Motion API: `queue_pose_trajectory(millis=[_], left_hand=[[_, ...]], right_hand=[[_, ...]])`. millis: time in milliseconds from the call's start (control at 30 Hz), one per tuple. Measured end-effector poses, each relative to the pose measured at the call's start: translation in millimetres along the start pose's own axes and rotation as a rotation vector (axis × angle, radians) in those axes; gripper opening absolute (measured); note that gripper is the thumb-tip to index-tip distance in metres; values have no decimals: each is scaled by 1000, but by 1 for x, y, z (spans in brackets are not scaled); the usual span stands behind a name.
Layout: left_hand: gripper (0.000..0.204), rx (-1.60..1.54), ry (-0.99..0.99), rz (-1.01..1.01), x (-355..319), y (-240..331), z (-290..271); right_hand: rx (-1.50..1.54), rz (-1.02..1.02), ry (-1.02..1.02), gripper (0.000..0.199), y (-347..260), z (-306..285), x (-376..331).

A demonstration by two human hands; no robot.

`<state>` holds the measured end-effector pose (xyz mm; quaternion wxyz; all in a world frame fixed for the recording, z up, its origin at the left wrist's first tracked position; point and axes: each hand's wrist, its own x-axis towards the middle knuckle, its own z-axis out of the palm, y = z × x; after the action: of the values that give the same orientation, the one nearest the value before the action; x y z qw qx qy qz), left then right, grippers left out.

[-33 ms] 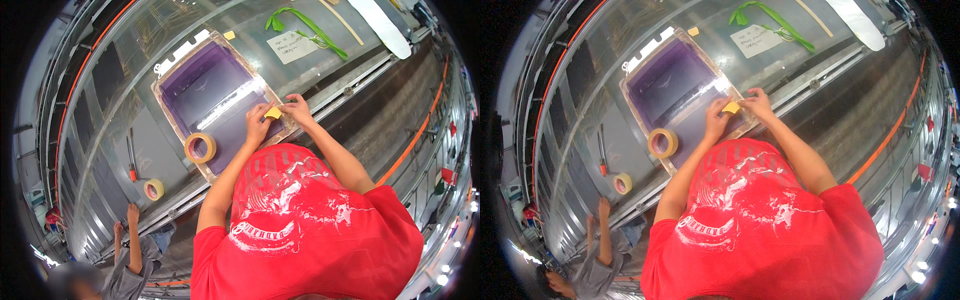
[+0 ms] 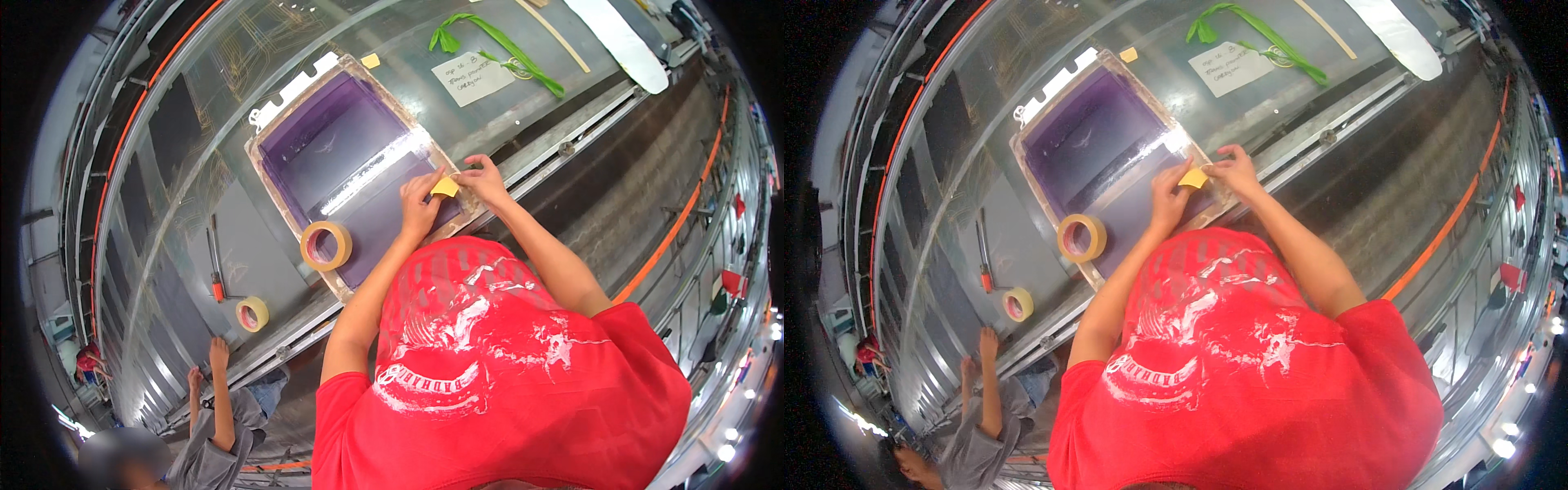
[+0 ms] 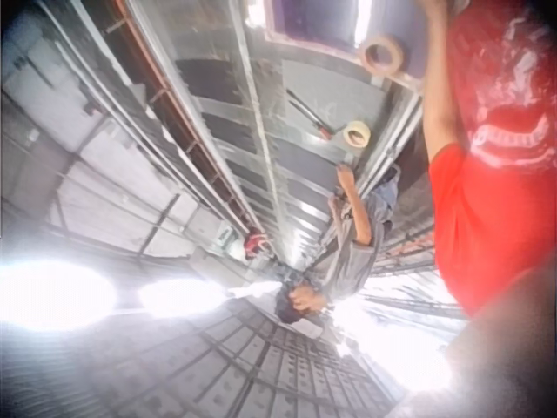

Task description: The person aligns a white paper template on a metal workbench and places a purple screen frame over it. They then use masking tape to secure the frame to the template by applying strips to the corners and edges. The person lifts the frame to check alignment and continues taping it down.

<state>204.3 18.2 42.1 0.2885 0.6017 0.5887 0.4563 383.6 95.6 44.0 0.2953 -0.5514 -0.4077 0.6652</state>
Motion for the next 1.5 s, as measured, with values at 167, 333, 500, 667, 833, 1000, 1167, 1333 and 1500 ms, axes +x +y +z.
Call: queue_pose_trajectory(millis=[167, 333, 500, 667, 833, 1000, 1167, 1333, 1500], left_hand=[[78, 19, -14, 19, 2, 12, 5], [76, 310, -152, 176, 1, 20, 3], [60, 514, -245, 295, -4, 22, -2], [57, 661, -302, 310, -8, 22, -4], [58, 711, -335, 285, -9, 30, -7], [62, 658, -362, 219, -10, 29, -5], [69, 703, -350, 221, -2, 28, -3], [70, 677, -313, 162, -10, 21, -10], [76, 477, -303, 247, -4, 24, -26]], right_hand=[[-25, -21, 10, 50, 18, -8, 14], [195, 336, -202, 34, 26, -32, 37], [349, 202, -298, 40, 25, -48, 0], [142, 133, -97, 49, 4, -24, -14], [78, -60, 88, 36, 32, -12, 0], [129, -54, 184, 30, 46, -12, 5], [305, 65, 142, 24, 51, -18, 14], [314, 114, 62, 24, 45, -6, 20], [55, 96, 26, 16, 61, -29, 25]])
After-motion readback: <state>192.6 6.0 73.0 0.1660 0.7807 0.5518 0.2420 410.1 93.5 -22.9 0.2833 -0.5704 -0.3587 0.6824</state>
